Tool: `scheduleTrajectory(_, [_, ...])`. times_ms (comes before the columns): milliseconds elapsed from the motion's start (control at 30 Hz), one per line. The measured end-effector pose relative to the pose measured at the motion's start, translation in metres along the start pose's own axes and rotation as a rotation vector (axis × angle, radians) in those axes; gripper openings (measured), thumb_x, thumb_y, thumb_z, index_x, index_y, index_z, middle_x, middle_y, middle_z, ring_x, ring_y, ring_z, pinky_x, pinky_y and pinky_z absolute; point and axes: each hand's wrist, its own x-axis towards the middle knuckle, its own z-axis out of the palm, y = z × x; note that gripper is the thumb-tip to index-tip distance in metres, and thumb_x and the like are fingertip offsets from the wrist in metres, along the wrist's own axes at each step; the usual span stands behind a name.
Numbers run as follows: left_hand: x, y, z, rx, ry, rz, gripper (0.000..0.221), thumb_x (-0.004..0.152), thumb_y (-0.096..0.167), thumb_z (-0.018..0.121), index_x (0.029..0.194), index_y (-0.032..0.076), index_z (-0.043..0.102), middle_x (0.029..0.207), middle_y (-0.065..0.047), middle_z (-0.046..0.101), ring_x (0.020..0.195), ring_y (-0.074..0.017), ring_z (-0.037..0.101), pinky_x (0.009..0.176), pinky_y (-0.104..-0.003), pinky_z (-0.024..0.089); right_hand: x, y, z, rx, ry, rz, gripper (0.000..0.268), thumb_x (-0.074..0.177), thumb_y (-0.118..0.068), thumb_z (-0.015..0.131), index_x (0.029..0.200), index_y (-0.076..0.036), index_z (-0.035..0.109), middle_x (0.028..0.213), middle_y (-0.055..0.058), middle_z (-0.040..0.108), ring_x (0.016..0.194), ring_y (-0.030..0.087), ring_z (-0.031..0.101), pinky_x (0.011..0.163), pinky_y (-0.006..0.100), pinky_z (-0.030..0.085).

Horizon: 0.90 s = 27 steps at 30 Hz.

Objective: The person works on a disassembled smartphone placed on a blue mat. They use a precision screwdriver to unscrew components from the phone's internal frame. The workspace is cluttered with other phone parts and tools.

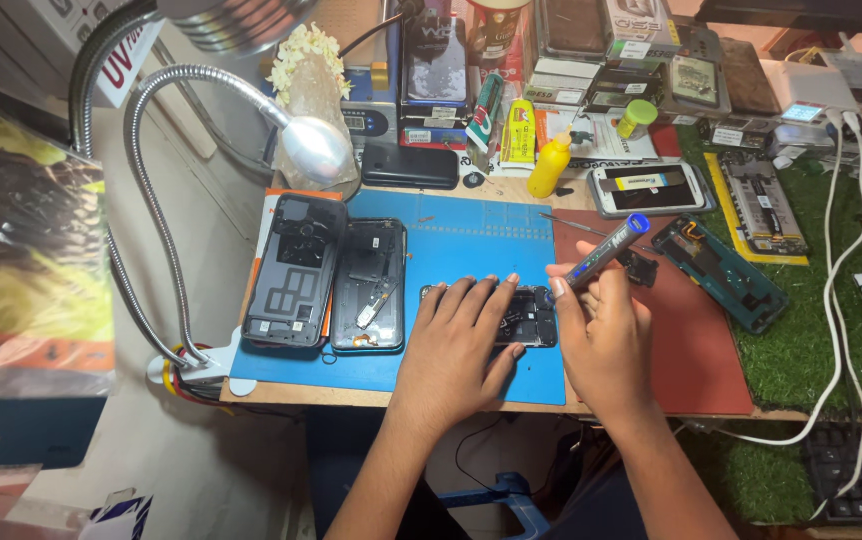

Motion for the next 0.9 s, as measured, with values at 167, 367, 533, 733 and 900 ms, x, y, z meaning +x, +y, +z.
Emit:
scheduleTrajectory(167, [-0.001, 0.0, -0.002, -0.012, -0.005, -0.014, 0.075, 0.088, 0.036, 0.071, 0.151, 0.005, 0.045, 0.139, -0.021, 0.06, 0.132, -0.039, 0.051, 0.115, -0.056, 0.033, 0.001, 0.003, -0.003, 0.042, -0.068, 0.03, 0.028, 0.101, -0.001, 0.061, 0.127, 0.007, 0.052, 0.11, 0.015, 0.076, 0.099, 0.018, 0.075, 0.079, 0.03, 0.063])
scheduleTrajectory(367, [-0.004, -0.001, -0.002, -0.011, 0.009, -0.016, 0.072, 0.092, 0.037, 0.067, 0.153, 0.006, 0.043, 0.14, -0.021, 0.059, 0.133, -0.0385, 0.051, 0.116, -0.056, 0.034, 0.005, 0.008, -0.009, 0.065, -0.082, 0.039, 0.016, 0.103, -0.001, 0.061, 0.115, 0.006, 0.053, 0.102, 0.014, 0.076, 0.093, 0.015, 0.075, 0.078, 0.028, 0.063])
scheduleTrajectory(533, [-0.005, -0.003, 0.001, 0.004, 0.007, -0.01, 0.072, 0.093, 0.038, 0.066, 0.153, 0.006, 0.043, 0.14, -0.021, 0.059, 0.133, -0.0384, 0.051, 0.116, -0.056, 0.034, -0.003, 0.003, 0.0, -0.014, -0.059, -0.004, 0.015, 0.104, 0.0, 0.059, 0.115, 0.006, 0.05, 0.101, 0.015, 0.075, 0.084, 0.014, 0.071, 0.073, 0.028, 0.059])
scheduleTrajectory(733, [-0.005, -0.004, 0.001, 0.001, 0.013, -0.004, 0.074, 0.092, 0.038, 0.067, 0.154, 0.006, 0.042, 0.139, -0.021, 0.059, 0.132, -0.0392, 0.051, 0.115, -0.057, 0.034, -0.002, 0.001, 0.003, 0.002, -0.085, 0.033, 0.017, 0.106, 0.0, 0.057, 0.119, 0.006, 0.047, 0.105, 0.016, 0.074, 0.087, 0.012, 0.071, 0.072, 0.028, 0.059])
scheduleTrajectory(900, [-0.007, -0.004, 0.002, -0.019, 0.027, -0.007, 0.075, 0.091, 0.036, 0.069, 0.154, 0.006, 0.042, 0.139, -0.021, 0.059, 0.132, -0.0391, 0.052, 0.115, -0.057, 0.035, 0.003, 0.008, -0.002, 0.062, -0.095, 0.037, 0.021, 0.107, -0.002, 0.058, 0.122, 0.005, 0.046, 0.106, 0.017, 0.074, 0.094, 0.014, 0.072, 0.077, 0.027, 0.06])
